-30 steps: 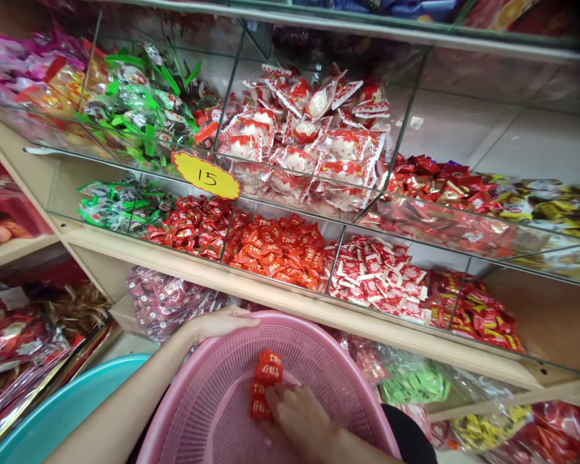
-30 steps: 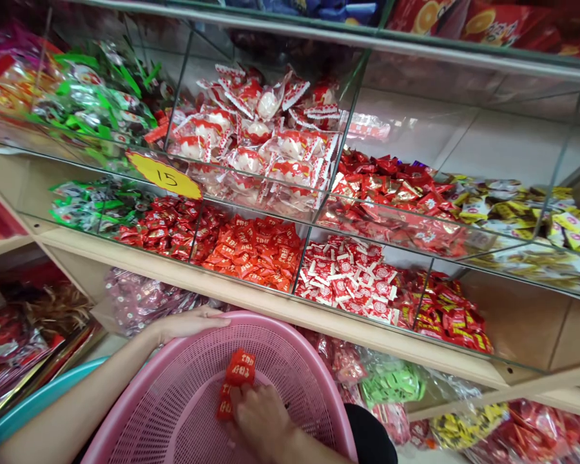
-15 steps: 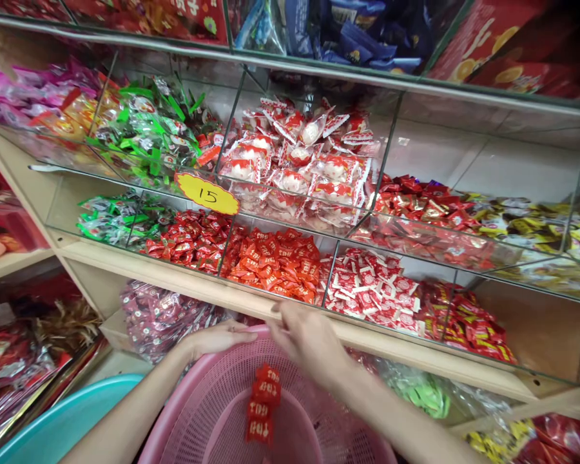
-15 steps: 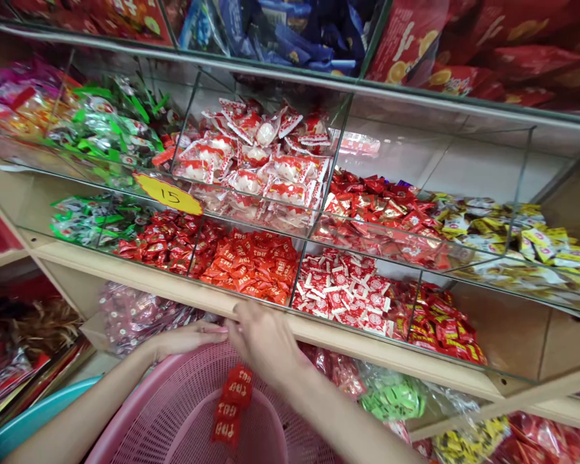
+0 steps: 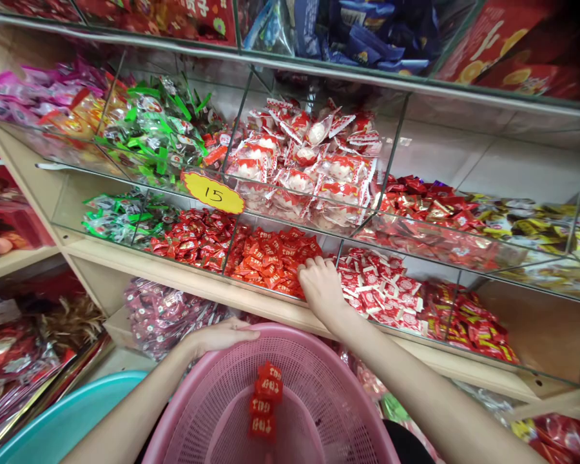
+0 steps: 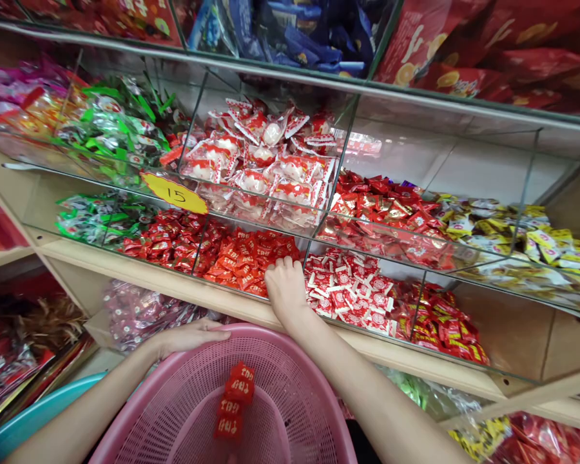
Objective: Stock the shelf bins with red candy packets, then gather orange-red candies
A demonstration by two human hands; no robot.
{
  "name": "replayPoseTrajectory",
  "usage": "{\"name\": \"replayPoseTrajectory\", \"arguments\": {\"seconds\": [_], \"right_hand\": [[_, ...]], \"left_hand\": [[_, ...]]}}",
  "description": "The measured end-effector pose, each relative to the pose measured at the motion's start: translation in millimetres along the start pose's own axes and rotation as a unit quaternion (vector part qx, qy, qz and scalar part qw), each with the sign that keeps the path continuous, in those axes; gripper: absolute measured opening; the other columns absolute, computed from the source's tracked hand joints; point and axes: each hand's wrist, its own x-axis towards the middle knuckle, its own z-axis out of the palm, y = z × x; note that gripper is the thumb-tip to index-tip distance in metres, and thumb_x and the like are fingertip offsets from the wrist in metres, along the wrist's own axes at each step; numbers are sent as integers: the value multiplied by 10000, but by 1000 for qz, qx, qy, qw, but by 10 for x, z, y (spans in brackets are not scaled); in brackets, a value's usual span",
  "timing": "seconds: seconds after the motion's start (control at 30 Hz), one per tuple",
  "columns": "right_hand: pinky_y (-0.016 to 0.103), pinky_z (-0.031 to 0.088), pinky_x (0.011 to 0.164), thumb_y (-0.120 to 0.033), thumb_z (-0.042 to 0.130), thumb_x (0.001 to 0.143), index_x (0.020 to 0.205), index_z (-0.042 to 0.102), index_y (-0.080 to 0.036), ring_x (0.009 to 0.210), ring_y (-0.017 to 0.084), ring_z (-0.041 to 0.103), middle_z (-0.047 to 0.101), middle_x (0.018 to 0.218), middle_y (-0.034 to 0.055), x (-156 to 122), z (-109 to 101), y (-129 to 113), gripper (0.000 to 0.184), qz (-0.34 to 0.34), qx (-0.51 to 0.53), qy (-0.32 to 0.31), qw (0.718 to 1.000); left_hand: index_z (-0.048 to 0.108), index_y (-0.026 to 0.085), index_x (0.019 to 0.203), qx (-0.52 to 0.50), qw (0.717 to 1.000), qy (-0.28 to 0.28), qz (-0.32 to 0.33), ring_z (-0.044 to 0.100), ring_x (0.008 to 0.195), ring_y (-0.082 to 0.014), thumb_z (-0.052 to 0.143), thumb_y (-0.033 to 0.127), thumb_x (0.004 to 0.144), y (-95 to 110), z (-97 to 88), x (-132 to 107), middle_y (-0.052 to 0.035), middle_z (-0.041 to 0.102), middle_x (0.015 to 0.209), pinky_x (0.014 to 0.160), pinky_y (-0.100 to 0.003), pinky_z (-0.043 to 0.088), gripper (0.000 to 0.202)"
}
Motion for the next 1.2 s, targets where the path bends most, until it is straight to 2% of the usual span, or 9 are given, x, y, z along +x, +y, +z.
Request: {"name": "replayPoseTrajectory", "arguments": {"seconds": [0.33,0.4,0.47,0.6,0.77,0.87,1.03,1.1,1.2], "right_hand": [[300,376,692,-68,397,819,892,587,-121,880,214,482,570,892,127,-140,-182,49,210,-22,12,-2,1000],[288,384,709,-93,404,828,928,571,-140,867,196,488,565,893,100,-235,-228,110,200,-28,84,34,996],[275,393,729,-136,413,840,1015,537,-164,848,169,504,564,892,65,-345,-256,168,217,-39,220,80,972],[265,426,702,-240,451,835,1086,480,-191,747,132,533,557,807,16,-564,-230,182,257,-25,500,76,862],[240,446,649,-315,530,787,1002,478,-198,700,106,526,535,789,-3,-817,38,-28,250,7,690,-1,723],[244,463,643,-351,596,730,949,494,-199,674,100,542,539,753,-20,-996,305,-211,286,52,756,-92,646],[249,480,595,-378,718,576,814,503,-170,617,118,599,597,702,-19,-1316,723,-472,382,226,800,-241,501],[240,473,572,-334,751,523,776,495,-162,598,127,610,616,669,-13,-1416,836,-534,398,276,801,-263,461],[237,472,566,-270,752,505,743,483,-158,604,139,622,639,656,4,-1506,940,-594,376,312,805,-270,426]], "left_hand": [[637,168,1004,-12,1000,-10,5,599,811,-182,554,536,703,-31,-7,1,-45,658,987,731,-254,439,483],[638,170,1002,10,1000,-6,4,596,811,-183,538,546,709,-26,-13,0,-38,660,976,720,-250,434,487],[643,171,993,43,999,4,8,589,827,-184,520,555,719,-20,-19,-2,-27,662,969,727,-246,424,487],[651,180,983,88,996,19,21,581,848,-186,493,562,735,-12,-19,1,-16,663,964,748,-245,408,483],[634,174,1017,85,996,23,18,582,852,-184,509,537,737,23,14,6,-30,658,980,761,-253,411,476],[638,163,993,69,998,16,2,588,826,-183,517,539,731,47,32,1,-33,665,952,740,-254,423,474],[642,153,990,46,999,16,-9,590,844,-197,535,542,712,15,12,4,-46,659,970,731,-260,441,491],[643,153,990,46,999,10,-9,593,830,-196,539,540,709,-14,-5,13,-48,660,962,716,-262,449,489],[647,157,976,43,999,4,-4,596,812,-190,536,540,712,-41,-19,26,-45,662,949,697,-256,455,478]]}}
